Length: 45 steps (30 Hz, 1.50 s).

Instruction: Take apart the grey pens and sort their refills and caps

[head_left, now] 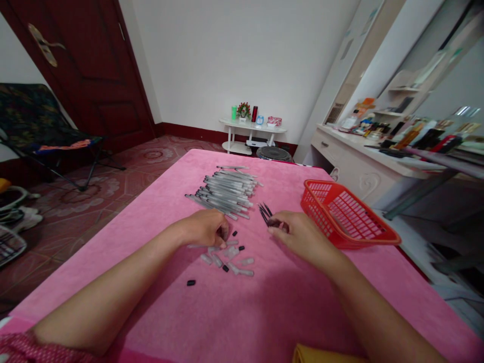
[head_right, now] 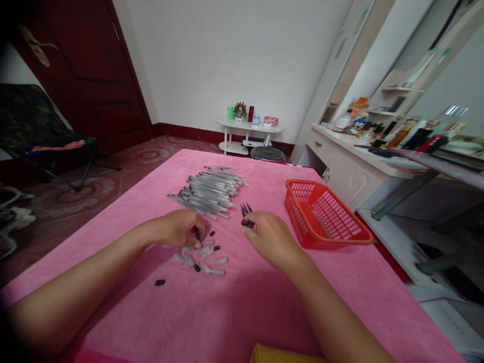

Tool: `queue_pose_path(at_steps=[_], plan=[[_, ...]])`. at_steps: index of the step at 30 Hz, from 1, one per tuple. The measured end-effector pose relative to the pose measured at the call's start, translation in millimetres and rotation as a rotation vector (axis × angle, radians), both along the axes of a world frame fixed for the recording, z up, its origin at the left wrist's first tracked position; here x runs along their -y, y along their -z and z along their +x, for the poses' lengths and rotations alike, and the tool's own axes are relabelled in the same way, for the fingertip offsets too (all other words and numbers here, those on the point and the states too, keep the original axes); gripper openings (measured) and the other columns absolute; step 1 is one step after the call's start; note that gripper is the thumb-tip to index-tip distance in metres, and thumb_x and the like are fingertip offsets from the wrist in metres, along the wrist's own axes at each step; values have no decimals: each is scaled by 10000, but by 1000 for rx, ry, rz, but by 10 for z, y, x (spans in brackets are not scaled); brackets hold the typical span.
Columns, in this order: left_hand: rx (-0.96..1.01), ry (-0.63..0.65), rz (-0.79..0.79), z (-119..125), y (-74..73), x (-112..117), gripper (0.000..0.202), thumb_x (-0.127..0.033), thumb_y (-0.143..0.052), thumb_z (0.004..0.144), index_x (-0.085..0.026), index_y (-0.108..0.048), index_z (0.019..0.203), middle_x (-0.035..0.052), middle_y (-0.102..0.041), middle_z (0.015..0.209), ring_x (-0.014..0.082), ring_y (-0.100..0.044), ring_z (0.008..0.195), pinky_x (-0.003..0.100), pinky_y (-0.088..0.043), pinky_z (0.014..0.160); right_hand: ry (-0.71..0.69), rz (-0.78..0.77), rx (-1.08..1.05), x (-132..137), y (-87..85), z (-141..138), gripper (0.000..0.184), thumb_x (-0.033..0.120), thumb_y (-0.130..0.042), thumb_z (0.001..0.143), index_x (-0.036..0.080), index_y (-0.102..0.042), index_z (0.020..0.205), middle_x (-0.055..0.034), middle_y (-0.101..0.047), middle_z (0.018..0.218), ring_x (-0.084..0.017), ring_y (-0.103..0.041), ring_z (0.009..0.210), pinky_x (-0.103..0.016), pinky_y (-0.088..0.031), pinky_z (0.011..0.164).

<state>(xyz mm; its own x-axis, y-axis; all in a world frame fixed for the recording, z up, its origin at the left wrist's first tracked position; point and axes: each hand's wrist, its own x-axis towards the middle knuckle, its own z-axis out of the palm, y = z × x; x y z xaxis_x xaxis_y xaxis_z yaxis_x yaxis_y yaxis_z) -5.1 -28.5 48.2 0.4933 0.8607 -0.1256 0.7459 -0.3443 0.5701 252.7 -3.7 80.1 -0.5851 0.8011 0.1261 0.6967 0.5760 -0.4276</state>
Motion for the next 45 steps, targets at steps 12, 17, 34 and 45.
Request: queue_pose_path(at_steps=[12, 17, 34, 45], plan=[[6, -79, 235, 391, -163, 153, 111, -228, -606, 657, -182, -699, 694, 35, -660, 626, 147, -539, 546, 239, -324, 514, -134, 14, -109, 319, 208, -328, 225, 219, -533, 816, 207, -634, 1017, -56, -679, 984, -178, -609, 882, -238, -402, 731], [97, -216, 350, 429, -163, 316, 266, -355, -604, 740, -195, -687, 936, 79, -686, 891, 213, -612, 798, 279, -437, 700, -76, 80, -59, 247, 10, -197, 207, 176, -479, 832, 189, -681, 872, -71, -704, 887, -180, -630, 829, -235, -406, 700], [-377, -795, 264, 377, 531, 895, 1153, -804, -507, 538, -224, -114, 1453, 196, -105, 1506, 436, -75, 1357, 579, -131, 1039, 647, 405, 57, -449, -636, 1671, 199, 420, -571, 734, 258, -686, 739, -123, -658, 705, -340, -603, 633, -433, -417, 503], [-257, -901, 413, 510, 584, 27, 1050, -765, -470, 633, -191, -136, 1447, 229, -175, 1470, 409, -183, 1340, 522, -174, 1036, 284, 316, -97, -66, -606, 711, 255, 348, -530, 795, 199, -694, 921, -102, -703, 916, -252, -634, 771, -341, -444, 642]])
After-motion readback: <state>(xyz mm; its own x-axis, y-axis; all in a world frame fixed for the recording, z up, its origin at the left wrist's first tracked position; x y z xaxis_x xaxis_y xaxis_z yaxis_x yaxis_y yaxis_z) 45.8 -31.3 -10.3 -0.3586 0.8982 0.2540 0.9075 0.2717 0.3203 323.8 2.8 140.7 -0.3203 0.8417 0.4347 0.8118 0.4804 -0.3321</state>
